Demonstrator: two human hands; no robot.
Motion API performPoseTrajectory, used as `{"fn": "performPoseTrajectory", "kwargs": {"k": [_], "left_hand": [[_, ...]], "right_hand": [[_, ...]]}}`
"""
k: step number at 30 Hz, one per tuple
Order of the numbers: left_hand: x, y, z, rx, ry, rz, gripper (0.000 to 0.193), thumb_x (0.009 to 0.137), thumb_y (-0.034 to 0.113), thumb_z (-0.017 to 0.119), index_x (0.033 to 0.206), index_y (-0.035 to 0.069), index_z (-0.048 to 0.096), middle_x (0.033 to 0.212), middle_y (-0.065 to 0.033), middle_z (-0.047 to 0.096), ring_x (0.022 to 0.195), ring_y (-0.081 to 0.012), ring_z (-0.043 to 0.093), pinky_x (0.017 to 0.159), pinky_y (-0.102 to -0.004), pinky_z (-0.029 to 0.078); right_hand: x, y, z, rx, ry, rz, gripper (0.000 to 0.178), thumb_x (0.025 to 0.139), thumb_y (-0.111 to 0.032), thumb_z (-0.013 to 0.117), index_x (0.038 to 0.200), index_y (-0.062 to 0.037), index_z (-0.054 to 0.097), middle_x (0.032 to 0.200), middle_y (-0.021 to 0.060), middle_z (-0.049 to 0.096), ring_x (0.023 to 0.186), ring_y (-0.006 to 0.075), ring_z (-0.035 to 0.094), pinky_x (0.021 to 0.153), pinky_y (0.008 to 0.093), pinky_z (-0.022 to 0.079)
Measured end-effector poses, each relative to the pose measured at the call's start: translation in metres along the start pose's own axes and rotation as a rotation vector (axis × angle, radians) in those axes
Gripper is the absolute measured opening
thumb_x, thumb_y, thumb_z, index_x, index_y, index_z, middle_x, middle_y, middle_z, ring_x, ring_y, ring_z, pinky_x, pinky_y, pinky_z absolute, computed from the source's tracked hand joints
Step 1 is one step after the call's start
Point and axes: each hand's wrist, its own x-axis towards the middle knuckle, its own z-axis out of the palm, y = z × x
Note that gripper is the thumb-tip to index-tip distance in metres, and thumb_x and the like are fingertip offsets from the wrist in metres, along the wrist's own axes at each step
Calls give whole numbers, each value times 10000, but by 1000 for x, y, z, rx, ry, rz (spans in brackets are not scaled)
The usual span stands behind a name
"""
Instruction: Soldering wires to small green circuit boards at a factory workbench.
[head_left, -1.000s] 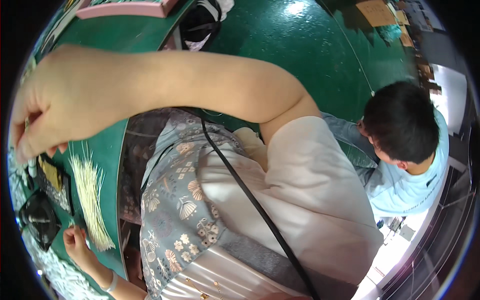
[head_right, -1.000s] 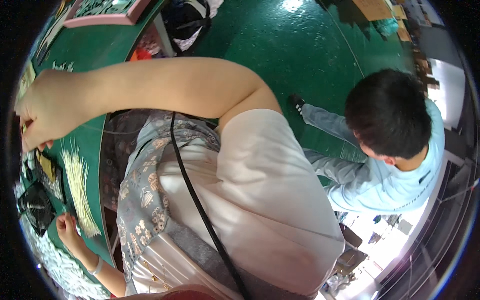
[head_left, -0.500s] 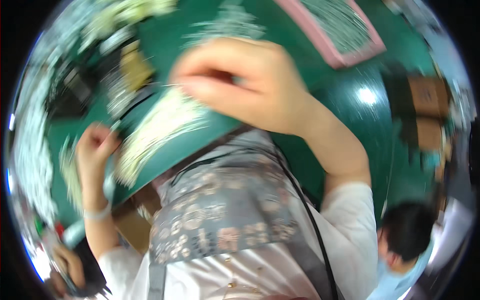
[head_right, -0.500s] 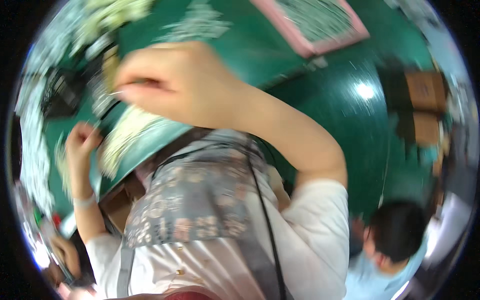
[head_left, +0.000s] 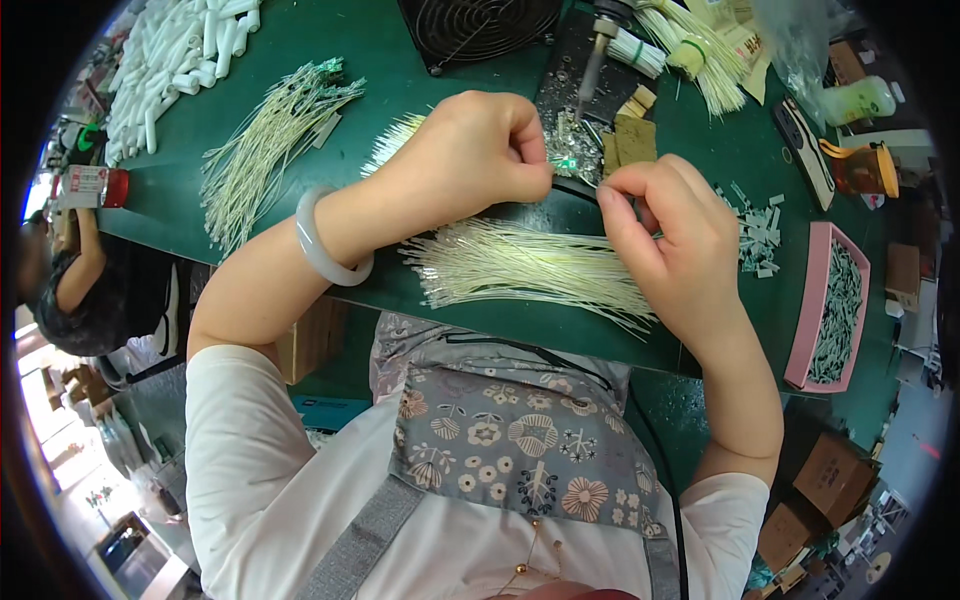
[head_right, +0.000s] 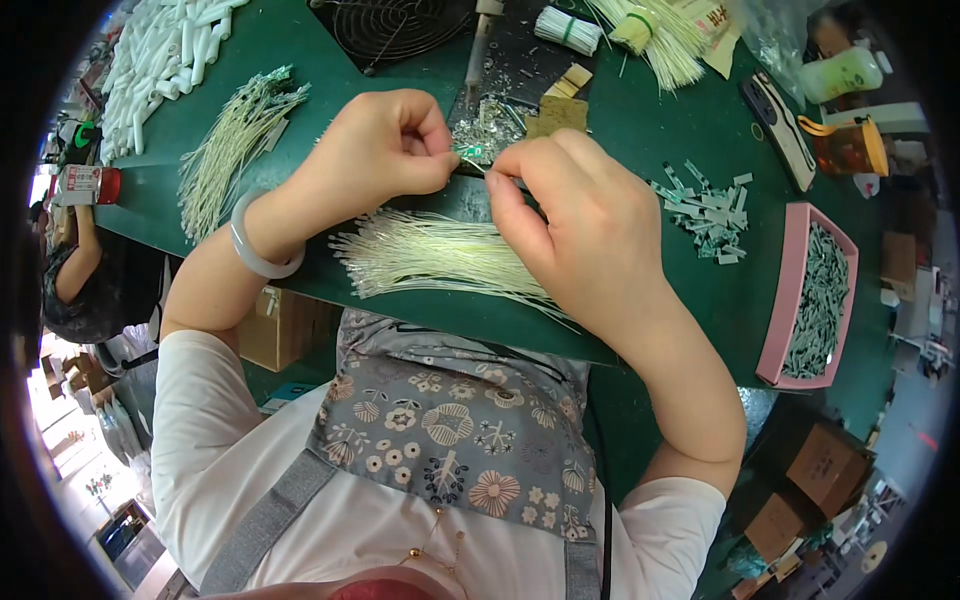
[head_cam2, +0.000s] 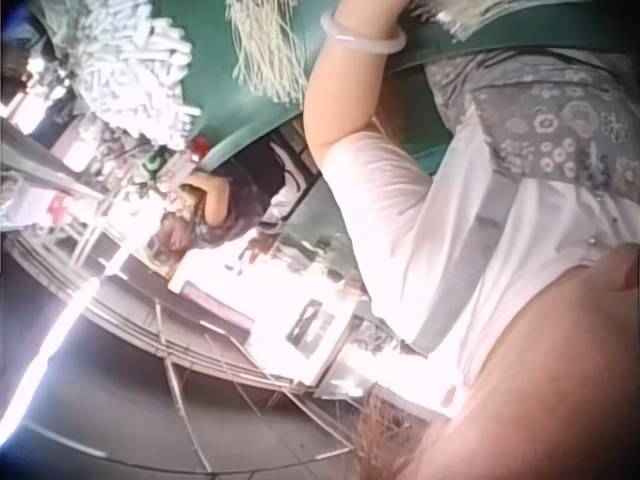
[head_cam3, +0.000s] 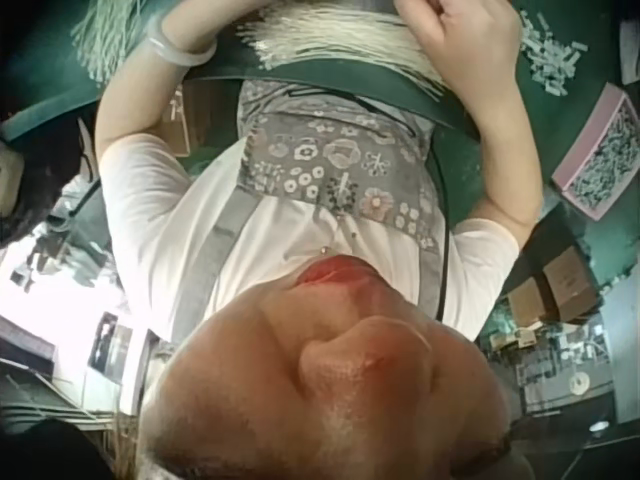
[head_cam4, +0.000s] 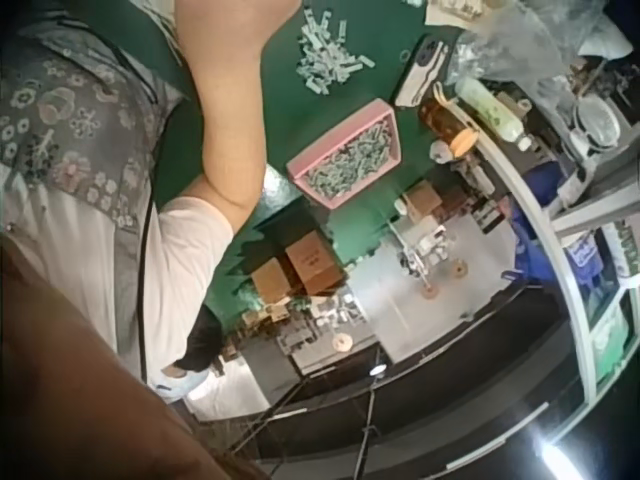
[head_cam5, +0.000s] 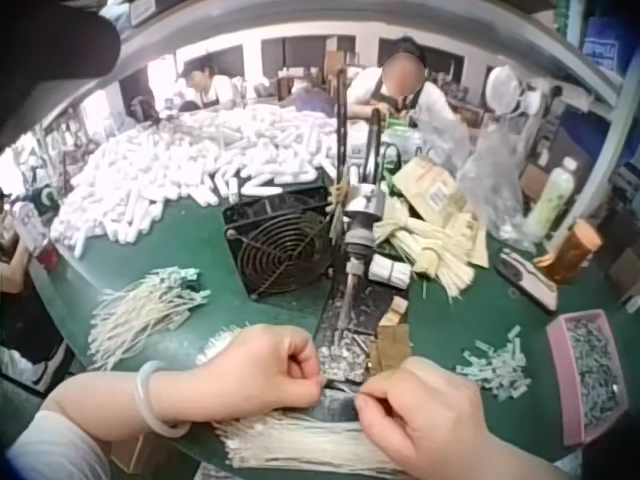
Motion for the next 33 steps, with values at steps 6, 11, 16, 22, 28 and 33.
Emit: {"fn": "performPoseTrajectory", "kwargs": {"k": [6,11,16,22,28,33], "left_hand": [[9,3,-4,-59,-4,1,103,693,38,655,713,-6,565,652,0,566,618,-35,519,551,-183,437],[10,4,-5,-146,-7,26,89,688,8,637,723,-16,559,671,-9,569,631,-37,527,564,-179,449],[11,8,-8,-157,-10,29,94,690,7,641,724,-17,556,670,-7,567,628,-34,524,560,-176,447],[13,14,-10,-176,8,11,113,696,37,660,708,-10,557,658,5,555,618,-27,507,536,-175,422],[16,15,-12,-177,-7,-3,130,691,62,670,701,-6,559,649,9,551,602,-29,496,527,-177,407],[17,16,-14,-158,-5,-27,124,690,65,666,696,-1,561,639,13,546,595,-29,489,522,-180,403]], "right_hand": [[8,4,12,37,106,55,104,695,-16,656,769,-32,585,754,83,602,644,217,598,559,289,487],[9,0,15,28,147,90,92,682,4,656,737,-17,586,835,112,652,682,209,631,580,269,505],[12,-1,14,-9,166,50,97,677,12,659,731,-19,585,820,111,655,650,201,626,556,266,498],[14,-2,13,-37,200,37,99,675,17,656,719,-22,576,813,111,659,610,182,606,515,250,477],[15,-2,12,-50,221,31,103,671,17,659,715,-25,575,812,112,659,598,177,603,504,247,473],[17,-2,13,-57,220,23,107,665,18,660,713,-26,575,811,113,659,599,181,606,502,249,475]]}}
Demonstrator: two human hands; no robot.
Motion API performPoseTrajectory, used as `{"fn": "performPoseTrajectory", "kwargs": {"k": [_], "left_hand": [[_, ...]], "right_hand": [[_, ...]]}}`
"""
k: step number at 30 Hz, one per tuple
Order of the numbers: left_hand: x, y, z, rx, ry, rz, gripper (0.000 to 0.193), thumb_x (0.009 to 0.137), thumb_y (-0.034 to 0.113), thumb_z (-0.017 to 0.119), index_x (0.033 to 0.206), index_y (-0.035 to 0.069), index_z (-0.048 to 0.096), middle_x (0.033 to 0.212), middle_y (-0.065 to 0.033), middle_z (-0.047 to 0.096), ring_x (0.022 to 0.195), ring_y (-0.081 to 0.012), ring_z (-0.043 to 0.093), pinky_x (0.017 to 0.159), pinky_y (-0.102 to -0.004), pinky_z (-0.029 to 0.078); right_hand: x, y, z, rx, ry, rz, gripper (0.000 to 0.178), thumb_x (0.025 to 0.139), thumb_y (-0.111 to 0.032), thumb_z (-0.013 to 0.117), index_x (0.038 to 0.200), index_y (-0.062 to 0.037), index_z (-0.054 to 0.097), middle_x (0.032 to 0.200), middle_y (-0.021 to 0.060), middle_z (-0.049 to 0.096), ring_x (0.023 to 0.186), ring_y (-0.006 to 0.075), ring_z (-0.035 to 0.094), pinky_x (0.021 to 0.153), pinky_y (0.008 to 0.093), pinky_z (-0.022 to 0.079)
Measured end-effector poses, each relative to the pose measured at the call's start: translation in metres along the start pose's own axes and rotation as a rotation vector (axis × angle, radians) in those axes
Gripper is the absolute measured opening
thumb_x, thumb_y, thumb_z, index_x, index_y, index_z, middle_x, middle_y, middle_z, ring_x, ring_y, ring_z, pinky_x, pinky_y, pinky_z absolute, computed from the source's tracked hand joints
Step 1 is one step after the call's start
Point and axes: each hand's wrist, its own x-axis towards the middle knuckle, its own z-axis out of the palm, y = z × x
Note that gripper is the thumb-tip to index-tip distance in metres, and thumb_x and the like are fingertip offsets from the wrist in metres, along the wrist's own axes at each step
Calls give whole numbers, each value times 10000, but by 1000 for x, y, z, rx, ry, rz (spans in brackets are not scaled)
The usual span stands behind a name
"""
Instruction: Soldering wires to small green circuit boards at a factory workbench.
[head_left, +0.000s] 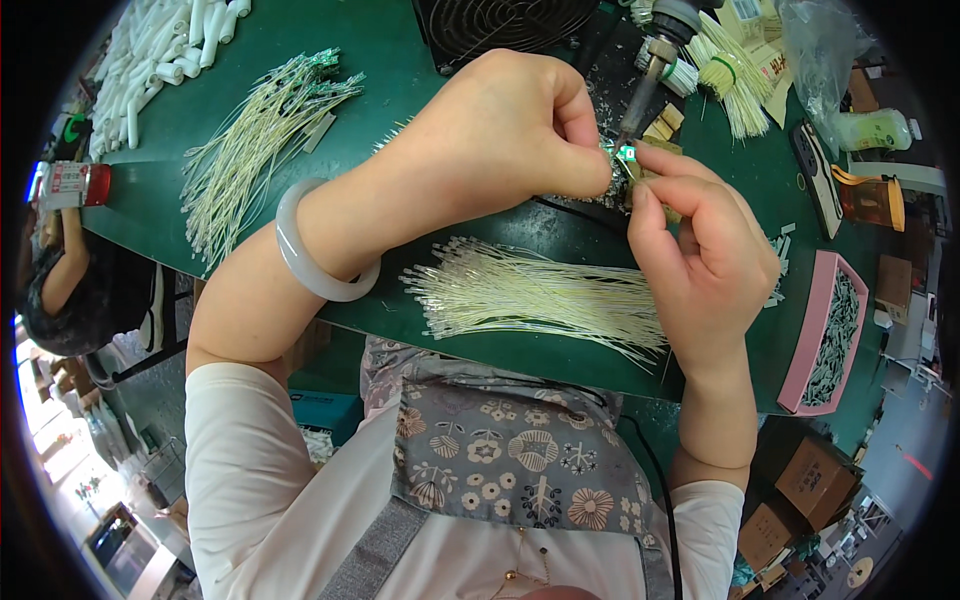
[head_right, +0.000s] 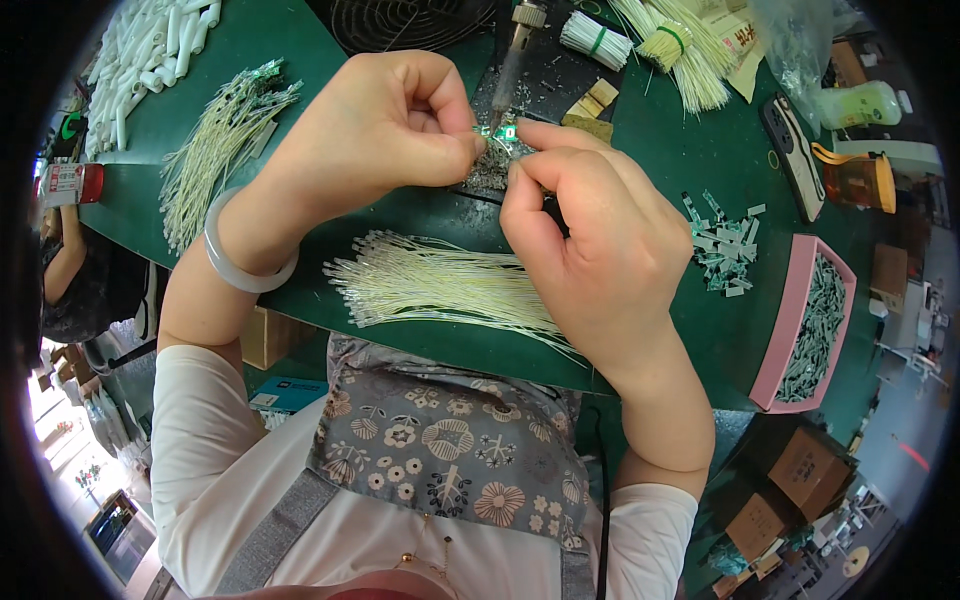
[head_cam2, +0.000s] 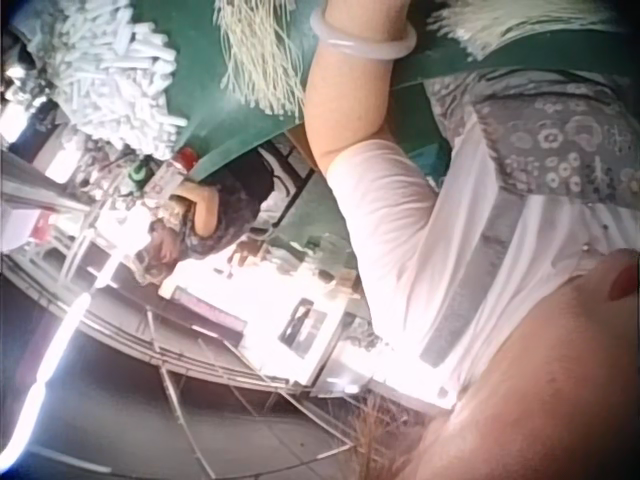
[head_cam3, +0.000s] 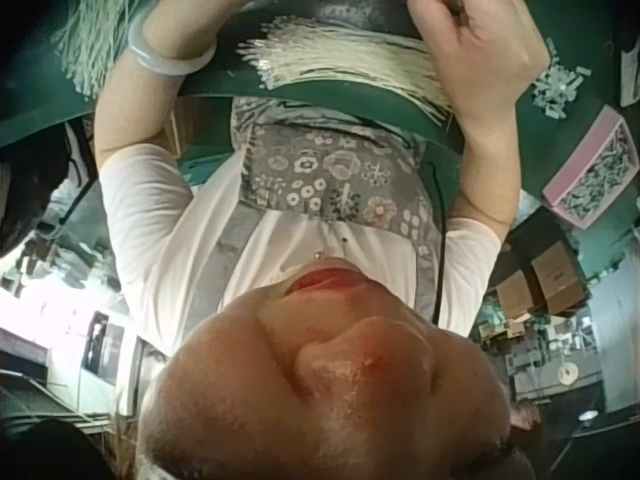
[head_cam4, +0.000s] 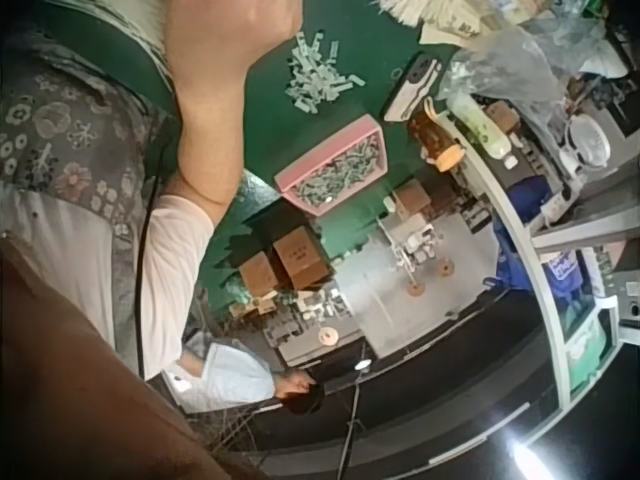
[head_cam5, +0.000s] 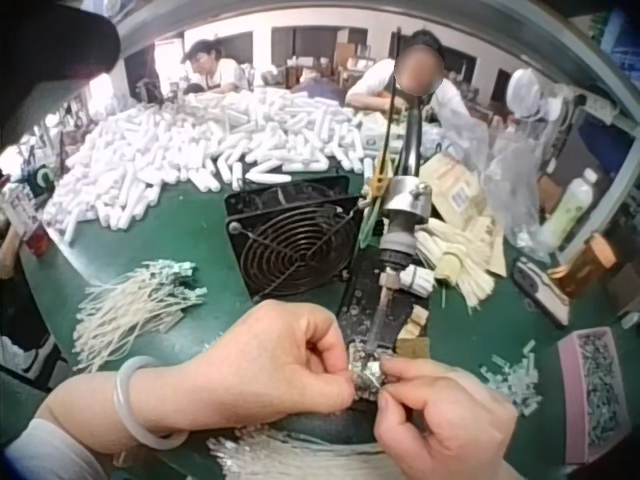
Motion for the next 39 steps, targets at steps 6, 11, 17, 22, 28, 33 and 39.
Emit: {"fn": "performPoseTrajectory", "kwargs": {"k": [6,11,17,22,28,33,39], "left_hand": [[-2,2,0,-2,3,10,110,676,50,657,691,2,559,642,13,549,601,-29,493,530,-177,408],[-1,1,1,-6,19,31,106,666,40,655,684,1,558,638,14,546,603,-28,493,529,-175,407],[-5,-3,5,110,9,59,107,665,41,659,670,5,557,606,12,541,567,-27,489,502,-178,401],[-13,-8,8,115,34,74,113,664,33,661,662,6,551,595,12,541,554,-27,486,491,-181,398],[-28,-7,14,145,59,140,116,657,16,662,649,12,546,587,-7,551,544,-39,500,491,-193,415],[-35,-11,18,236,115,318,126,646,-2,659,636,12,533,571,-37,532,517,-73,515,486,-214,429],[-40,-10,20,327,118,396,130,627,-18,646,631,12,519,587,-68,499,501,-133,524,469,-238,420]], "right_hand": [[0,0,0,4,18,-25,110,662,20,655,710,-27,568,803,114,657,603,187,608,513,253,479],[0,1,-1,1,-14,-25,103,667,27,647,726,-26,581,809,110,657,613,177,612,522,247,480],[-1,4,-12,178,33,201,82,696,23,649,749,-13,598,799,69,644,523,65,471,457,191,372],[-9,10,-16,347,-71,242,144,661,30,688,686,-24,558,634,-18,489,470,30,292,424,180,241],[-18,2,-10,142,-203,297,189,669,-83,749,785,-58,602,505,-6,356,443,74,344,413,221,302],[-22,14,-2,95,-266,-80,154,744,-128,678,875,-63,632,678,69,590,558,228,573,498,315,458],[-24,14,-4,69,-282,-112,122,734,-118,678,824,-60,618,685,65,595,559,225,573,495,314,456]]}}
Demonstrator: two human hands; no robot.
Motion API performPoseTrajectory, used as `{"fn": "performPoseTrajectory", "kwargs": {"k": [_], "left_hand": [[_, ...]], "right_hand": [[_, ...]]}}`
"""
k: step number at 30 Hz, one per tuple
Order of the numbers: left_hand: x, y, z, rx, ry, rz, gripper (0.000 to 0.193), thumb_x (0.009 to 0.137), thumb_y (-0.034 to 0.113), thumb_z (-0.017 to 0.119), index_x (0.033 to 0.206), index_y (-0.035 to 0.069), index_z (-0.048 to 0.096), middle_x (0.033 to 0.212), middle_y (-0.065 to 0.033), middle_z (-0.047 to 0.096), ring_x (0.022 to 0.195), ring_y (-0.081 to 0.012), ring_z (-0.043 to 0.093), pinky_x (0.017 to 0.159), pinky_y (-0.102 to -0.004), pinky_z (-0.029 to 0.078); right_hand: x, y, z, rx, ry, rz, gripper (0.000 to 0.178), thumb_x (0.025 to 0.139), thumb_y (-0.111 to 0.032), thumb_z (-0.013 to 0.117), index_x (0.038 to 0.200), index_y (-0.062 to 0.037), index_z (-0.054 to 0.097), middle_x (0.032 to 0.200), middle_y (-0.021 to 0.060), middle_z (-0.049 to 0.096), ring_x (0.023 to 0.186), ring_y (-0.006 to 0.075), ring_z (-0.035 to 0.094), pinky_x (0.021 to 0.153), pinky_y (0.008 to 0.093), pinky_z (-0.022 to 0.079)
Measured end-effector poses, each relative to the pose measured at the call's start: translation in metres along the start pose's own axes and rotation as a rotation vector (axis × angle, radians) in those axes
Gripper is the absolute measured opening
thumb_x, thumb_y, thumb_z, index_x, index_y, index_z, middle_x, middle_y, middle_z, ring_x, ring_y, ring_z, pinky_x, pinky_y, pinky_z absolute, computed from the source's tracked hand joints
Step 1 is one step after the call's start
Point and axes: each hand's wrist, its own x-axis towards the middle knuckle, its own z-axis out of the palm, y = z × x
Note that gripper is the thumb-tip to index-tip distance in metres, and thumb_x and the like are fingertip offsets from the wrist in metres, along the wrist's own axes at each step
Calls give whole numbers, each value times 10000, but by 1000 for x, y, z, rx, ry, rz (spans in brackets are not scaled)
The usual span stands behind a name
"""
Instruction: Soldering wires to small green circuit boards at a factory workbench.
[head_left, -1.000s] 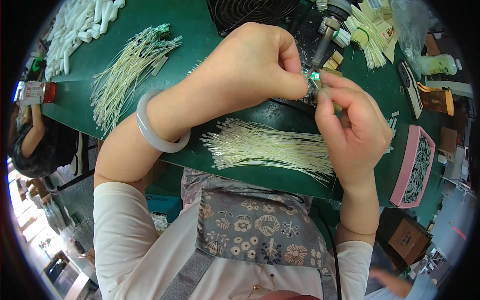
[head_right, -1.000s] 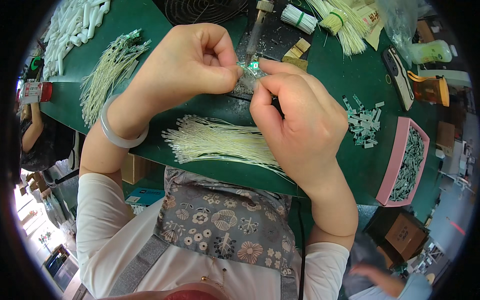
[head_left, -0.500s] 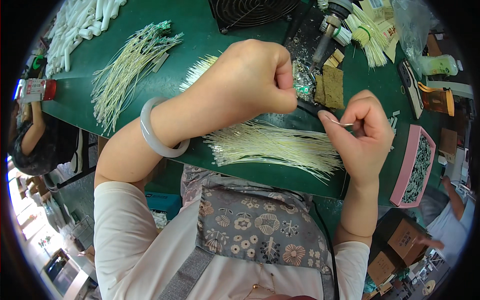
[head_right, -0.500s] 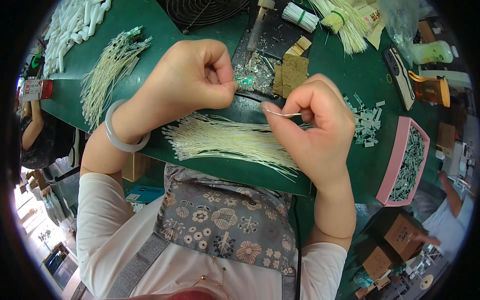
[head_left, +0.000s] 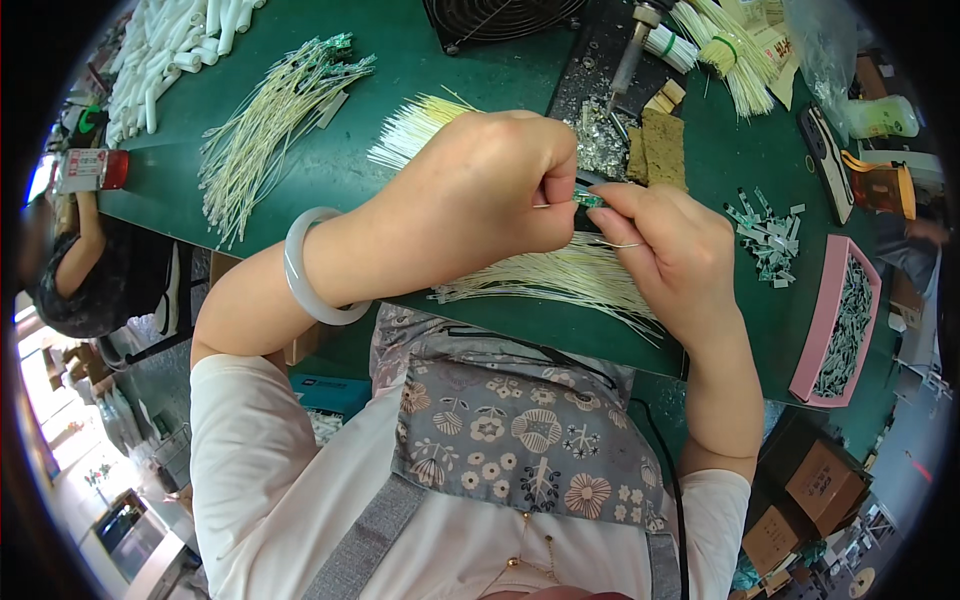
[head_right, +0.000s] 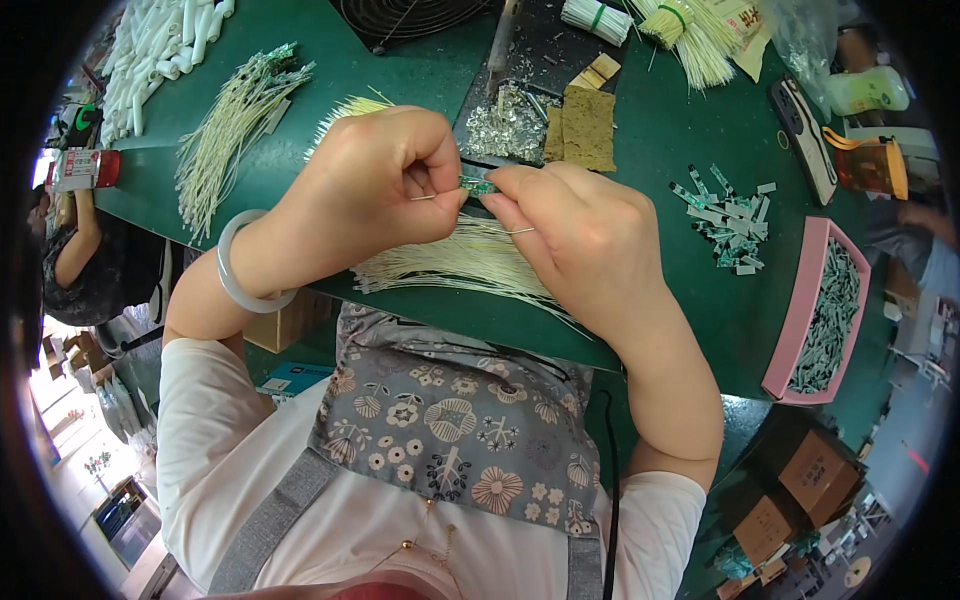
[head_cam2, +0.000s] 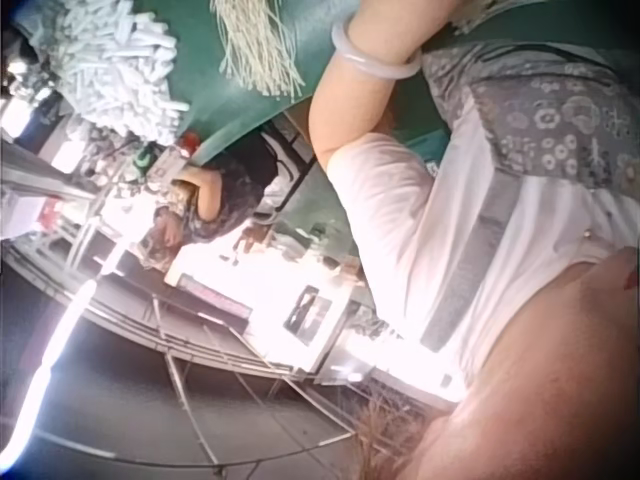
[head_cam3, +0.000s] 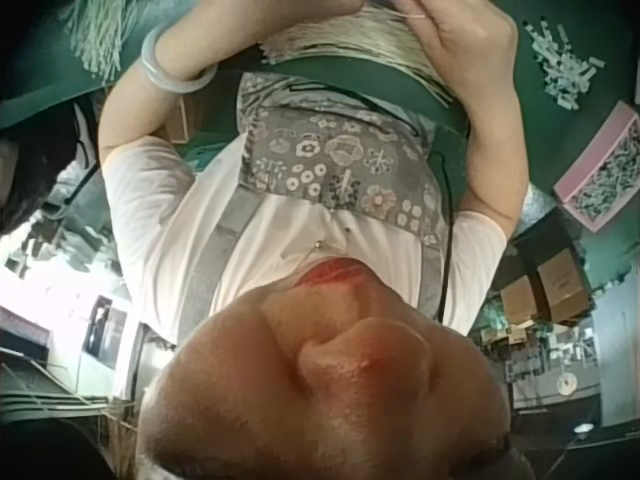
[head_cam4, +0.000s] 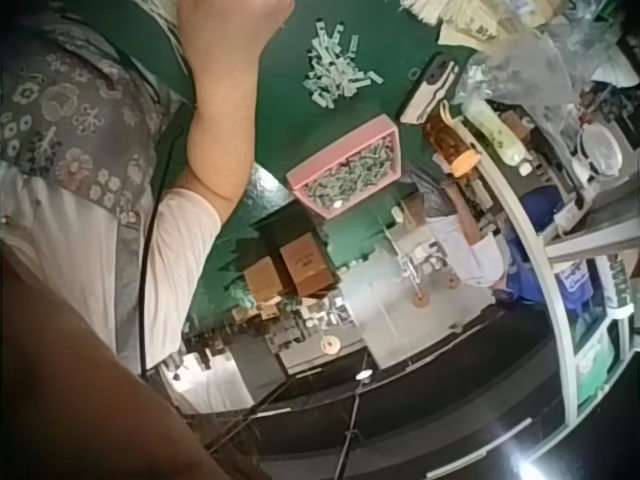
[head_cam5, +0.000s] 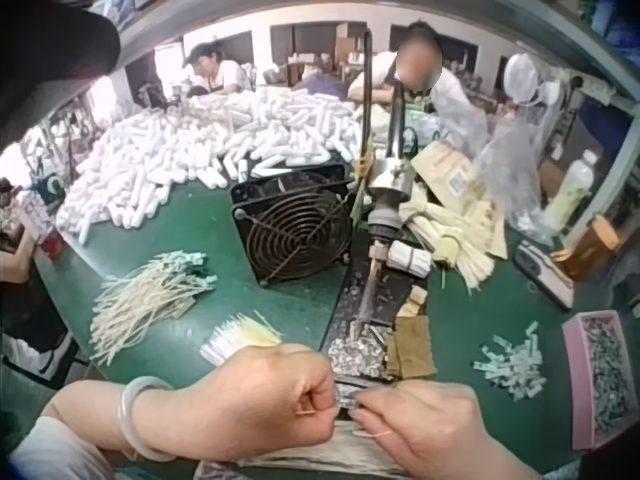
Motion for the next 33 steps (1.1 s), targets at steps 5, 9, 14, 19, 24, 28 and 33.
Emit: {"fn": "performPoseTrajectory", "kwargs": {"k": [5,9,14,19,24,28,33], "left_hand": [[-1,3,-1,14,-79,11,139,621,-15,649,651,13,516,595,-79,495,503,-151,518,468,-248,410],[-4,7,-4,50,-62,-6,133,651,-14,649,657,12,518,598,-66,513,527,-123,529,479,-239,418],[-12,8,-15,-307,-109,-275,124,799,57,638,815,7,526,821,-43,599,689,-67,550,617,-201,461],[-19,-12,-32,157,-261,-51,110,768,69,653,808,10,569,785,-62,535,708,-151,523,622,-256,423],[-23,-16,-26,75,-320,-57,97,741,53,650,781,2,578,751,-78,490,708,-226,496,620,-294,404],[-20,-15,-29,132,-282,-3,90,758,43,627,794,-2,558,760,-84,496,707,-227,501,618,-297,407],[-20,-10,-31,114,-254,-62,91,768,33,615,814,-4,545,745,-94,510,689,-221,521,614,-293,423]], "right_hand": [[-5,2,4,50,20,-23,115,734,-113,679,807,-55,612,683,64,593,563,225,573,494,314,456],[-3,-1,0,39,20,-26,120,730,-114,683,803,-53,610,696,66,600,581,228,583,501,315,461],[-3,-2,-9,167,22,69,93,732,-82,676,798,-40,626,706,80,613,577,206,584,519,286,461],[-2,-4,-26,293,49,310,93,750,-70,663,822,-19,631,661,48,580,554,110,535,504,226,411],[-2,-3,-24,348,44,351,92,760,-68,659,829,-15,629,649,25,558,545,77,498,496,213,385],[-2,0,-22,358,45,333,96,751,-60,660,829,-12,629,654,31,561,544,84,495,497,215,382],[0,2,-22,345,2,272,86,736,-50,658,804,-8,628,676,48,576,573,109,513,508,227,391]]}}
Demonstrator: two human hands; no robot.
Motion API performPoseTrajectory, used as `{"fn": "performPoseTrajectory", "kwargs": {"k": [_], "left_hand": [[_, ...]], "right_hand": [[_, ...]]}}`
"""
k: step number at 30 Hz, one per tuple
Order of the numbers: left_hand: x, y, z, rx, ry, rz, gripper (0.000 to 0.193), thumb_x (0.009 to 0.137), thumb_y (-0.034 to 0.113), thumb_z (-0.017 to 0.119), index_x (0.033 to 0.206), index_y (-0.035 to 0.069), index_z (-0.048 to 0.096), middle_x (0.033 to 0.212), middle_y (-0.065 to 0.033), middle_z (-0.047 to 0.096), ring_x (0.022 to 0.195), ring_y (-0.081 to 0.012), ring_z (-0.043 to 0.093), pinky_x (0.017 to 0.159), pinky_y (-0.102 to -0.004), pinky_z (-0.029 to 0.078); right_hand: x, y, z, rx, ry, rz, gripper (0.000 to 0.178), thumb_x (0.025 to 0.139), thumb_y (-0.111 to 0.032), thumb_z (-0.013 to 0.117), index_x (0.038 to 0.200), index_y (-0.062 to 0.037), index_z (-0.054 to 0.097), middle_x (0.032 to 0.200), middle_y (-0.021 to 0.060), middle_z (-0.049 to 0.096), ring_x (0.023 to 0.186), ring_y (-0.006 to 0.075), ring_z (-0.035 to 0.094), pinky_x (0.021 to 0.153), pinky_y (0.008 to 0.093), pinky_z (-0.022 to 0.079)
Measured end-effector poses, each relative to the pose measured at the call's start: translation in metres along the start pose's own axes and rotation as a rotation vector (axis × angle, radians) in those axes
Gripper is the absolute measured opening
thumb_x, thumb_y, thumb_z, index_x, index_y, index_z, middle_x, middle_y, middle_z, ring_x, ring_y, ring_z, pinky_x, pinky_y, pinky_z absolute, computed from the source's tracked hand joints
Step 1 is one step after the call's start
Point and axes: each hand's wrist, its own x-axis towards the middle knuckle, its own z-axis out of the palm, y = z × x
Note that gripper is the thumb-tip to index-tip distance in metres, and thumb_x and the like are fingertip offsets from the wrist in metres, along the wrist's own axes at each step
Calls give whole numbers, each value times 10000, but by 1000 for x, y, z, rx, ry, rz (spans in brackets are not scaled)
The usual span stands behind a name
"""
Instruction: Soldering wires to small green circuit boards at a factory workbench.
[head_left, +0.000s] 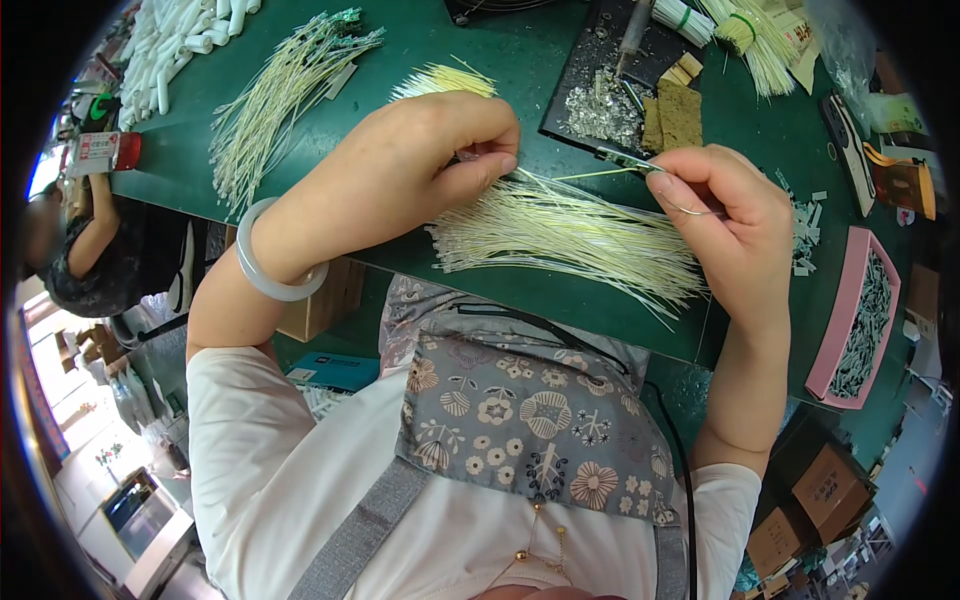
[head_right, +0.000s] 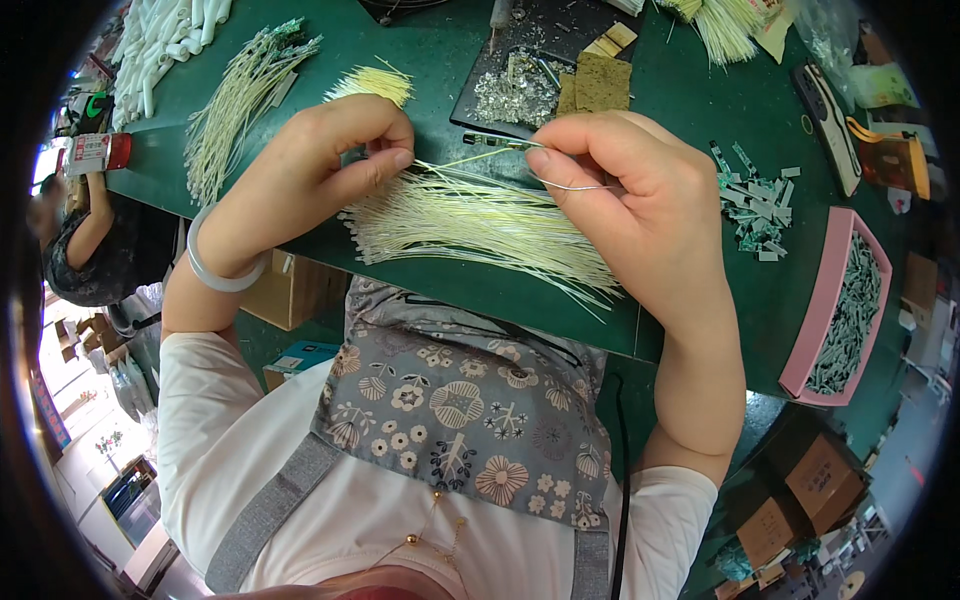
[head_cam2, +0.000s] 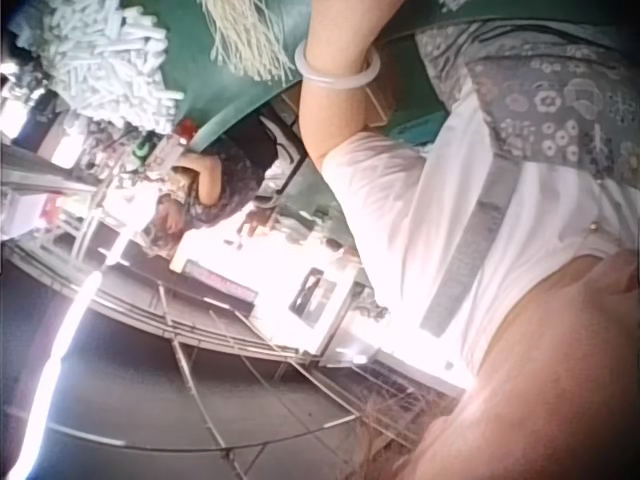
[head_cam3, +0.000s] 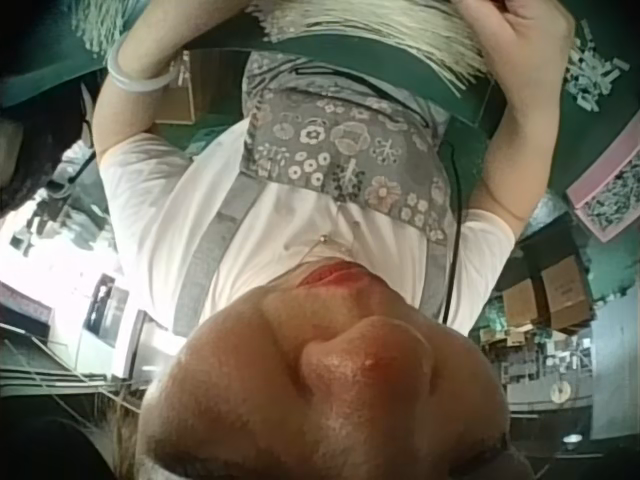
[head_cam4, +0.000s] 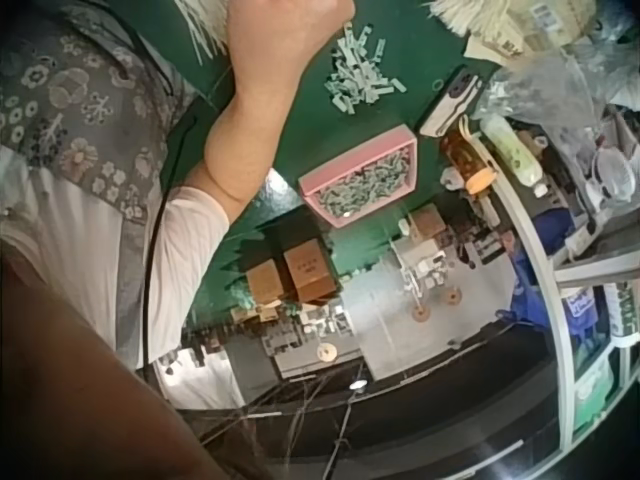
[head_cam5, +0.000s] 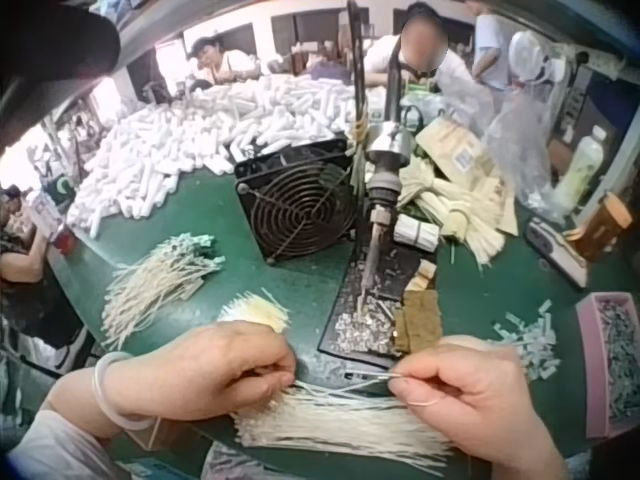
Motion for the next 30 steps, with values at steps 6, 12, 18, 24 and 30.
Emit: {"fn": "performPoseTrajectory", "kwargs": {"k": [6,12,18,24,30], "left_hand": [[-3,-1,-3,-1,-4,-15,114,736,-1,640,819,1,562,751,-91,552,678,-205,551,602,-280,436],[-4,1,-4,31,27,-74,121,720,-12,650,824,9,591,756,-72,576,674,-192,566,588,-275,447],[-5,2,0,45,136,20,110,724,6,663,812,8,596,745,-60,578,694,-156,566,633,-249,444],[-10,13,-21,-45,289,-129,94,745,30,661,788,-4,584,756,-34,589,726,-100,542,667,-223,423],[-32,7,-39,281,-83,-64,220,652,38,666,859,38,590,856,-85,604,823,-271,567,759,-343,431]], "right_hand": [[1,1,-1,-24,-34,-1,88,725,-47,656,795,-5,623,693,59,589,606,145,532,535,244,406],[1,4,0,-24,-74,-22,79,727,-45,651,785,0,620,691,63,590,612,150,546,538,250,411],[-3,-3,6,129,-321,20,79,717,-34,651,788,-13,625,875,100,636,646,178,593,576,245,466],[-7,-5,10,179,-346,-42,74,707,-24,654,748,0,597,775,99,614,640,219,588,557,282,461],[-4,1,-1,207,-457,-82,78,714,-28,648,765,0,596,729,87,596,660,217,582,565,289,457]]}}
